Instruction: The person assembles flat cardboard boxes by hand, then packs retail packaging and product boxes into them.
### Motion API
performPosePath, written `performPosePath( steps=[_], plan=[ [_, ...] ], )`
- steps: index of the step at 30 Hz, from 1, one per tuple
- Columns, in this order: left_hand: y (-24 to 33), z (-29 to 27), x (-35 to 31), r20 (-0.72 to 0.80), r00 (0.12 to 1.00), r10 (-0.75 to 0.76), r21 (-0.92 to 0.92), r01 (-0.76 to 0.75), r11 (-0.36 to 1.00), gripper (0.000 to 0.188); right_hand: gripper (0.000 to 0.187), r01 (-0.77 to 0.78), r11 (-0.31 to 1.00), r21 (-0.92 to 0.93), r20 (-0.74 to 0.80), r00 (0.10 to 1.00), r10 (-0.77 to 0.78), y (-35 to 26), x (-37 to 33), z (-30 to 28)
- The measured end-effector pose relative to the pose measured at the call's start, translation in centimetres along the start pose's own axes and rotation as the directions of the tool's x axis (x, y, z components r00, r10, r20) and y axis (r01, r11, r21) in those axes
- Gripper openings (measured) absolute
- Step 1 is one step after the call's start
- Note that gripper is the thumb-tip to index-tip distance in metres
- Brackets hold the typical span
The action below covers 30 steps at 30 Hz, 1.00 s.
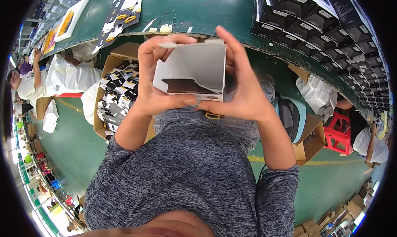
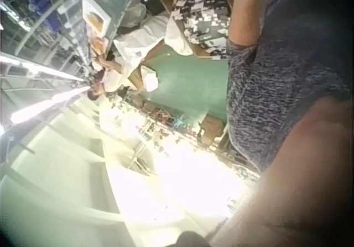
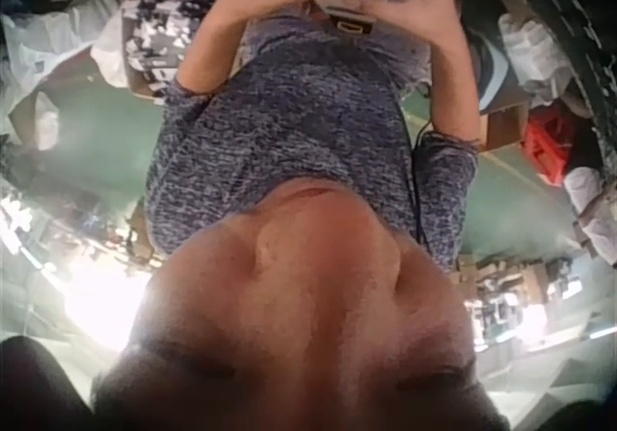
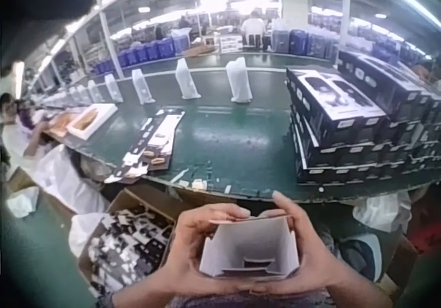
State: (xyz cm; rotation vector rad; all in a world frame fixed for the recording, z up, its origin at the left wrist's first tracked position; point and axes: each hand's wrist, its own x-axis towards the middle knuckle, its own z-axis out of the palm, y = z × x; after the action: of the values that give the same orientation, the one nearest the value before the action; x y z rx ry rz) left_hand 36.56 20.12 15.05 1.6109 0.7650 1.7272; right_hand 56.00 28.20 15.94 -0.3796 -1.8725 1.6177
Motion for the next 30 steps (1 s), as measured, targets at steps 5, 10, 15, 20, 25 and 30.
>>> performPosePath(
  steps=[5, 10, 15, 20, 25, 30],
  plan=[
    [0.5, -0.9, 0.5, -0.003, 0.999, -0.038, 0.090, 0.038, 0.995, 0.075, 0.097, 0.376, 0.908, -0.185, 0.063, 0.926, -0.371, -1.2, 1.6, -1.1],
    [1.6, -1.6, 1.8, 0.168, 0.982, 0.086, 0.316, -0.136, 0.939, 0.063, 0.094, 0.535, 0.826, -0.177, 0.157, 0.844, -0.513, -1.9, 2.7, -2.0],
    [1.8, 0.4, 1.6, -0.006, 0.988, 0.153, 0.158, -0.151, 0.976, 0.080, 0.113, 0.617, 0.779, -0.109, 0.113, 0.787, -0.607, -1.1, 2.6, -0.9],
    [3.8, 0.1, 2.1, 0.370, 0.919, 0.139, 0.417, -0.298, 0.859, 0.070, 0.071, 0.585, 0.782, -0.213, 0.041, 0.806, -0.591, -1.6, 1.3, 0.2],
    [4.4, 0.9, 2.4, 0.311, 0.947, 0.079, 0.500, -0.234, 0.834, 0.052, 0.056, 0.405, 0.873, -0.273, -0.136, 0.882, -0.451, -0.9, -0.2, 1.8],
    [3.4, 1.6, 1.5, 0.190, 0.904, 0.383, 0.479, -0.425, 0.768, 0.033, 0.034, 0.328, 0.942, -0.066, -0.318, 0.888, -0.331, -3.1, -1.0, 3.5]
  ],
)
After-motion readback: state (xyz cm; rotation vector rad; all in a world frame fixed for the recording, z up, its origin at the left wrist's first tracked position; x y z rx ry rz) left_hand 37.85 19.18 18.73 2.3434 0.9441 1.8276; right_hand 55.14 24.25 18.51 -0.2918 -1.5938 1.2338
